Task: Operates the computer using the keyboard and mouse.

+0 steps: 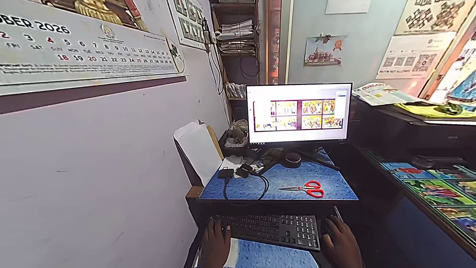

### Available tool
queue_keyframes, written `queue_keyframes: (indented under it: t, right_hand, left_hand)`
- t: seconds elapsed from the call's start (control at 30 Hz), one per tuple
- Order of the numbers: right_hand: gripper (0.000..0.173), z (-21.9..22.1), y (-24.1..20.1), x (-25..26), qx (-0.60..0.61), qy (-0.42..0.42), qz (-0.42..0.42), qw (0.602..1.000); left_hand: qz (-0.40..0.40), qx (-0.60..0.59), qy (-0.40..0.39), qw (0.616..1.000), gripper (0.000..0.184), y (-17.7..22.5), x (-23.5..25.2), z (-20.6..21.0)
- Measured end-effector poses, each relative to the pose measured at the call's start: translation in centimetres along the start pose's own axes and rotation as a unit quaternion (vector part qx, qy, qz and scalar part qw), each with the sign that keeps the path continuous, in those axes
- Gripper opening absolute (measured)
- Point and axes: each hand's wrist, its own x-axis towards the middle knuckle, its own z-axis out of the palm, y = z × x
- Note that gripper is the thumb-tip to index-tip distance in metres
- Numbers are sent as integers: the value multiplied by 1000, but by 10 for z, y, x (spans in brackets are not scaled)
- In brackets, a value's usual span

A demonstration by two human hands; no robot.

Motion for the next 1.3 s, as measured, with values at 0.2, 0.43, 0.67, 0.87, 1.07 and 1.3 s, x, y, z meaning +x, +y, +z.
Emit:
queue_keyframes:
  t: [0.2, 0.43, 0.67, 0.87, 1.07, 1.3]
  right_hand:
    - [49, -2, -1, 0, 10, -3, 12, 1000]
    - [46, 2, 1, 1, 8, 13, 2, 1000]
    - [47, 1, -1, 1, 7, 17, -1, 1000]
    - [51, -6, -6, 2, 23, -7, 25, 999]
    - [47, -12, -10, 4, 38, -26, 26, 999]
    - [47, -7, -6, 3, 12, -43, 9, 999]
  left_hand:
    - [-1, 2, -3, 1000, 69, -1, 0, 0]
    - [-4, -5, -2, 1000, 69, 1, 0, -3]
    - [-1, -3, 0, 1000, 70, 0, 0, -2]
    - [-3, -15, -15, 1000, 67, 1, 2, -7]
    - [-4, -15, -14, 1000, 67, 3, 0, -9]
    - [-6, -15, -19, 1000, 64, 4, 1, -11]
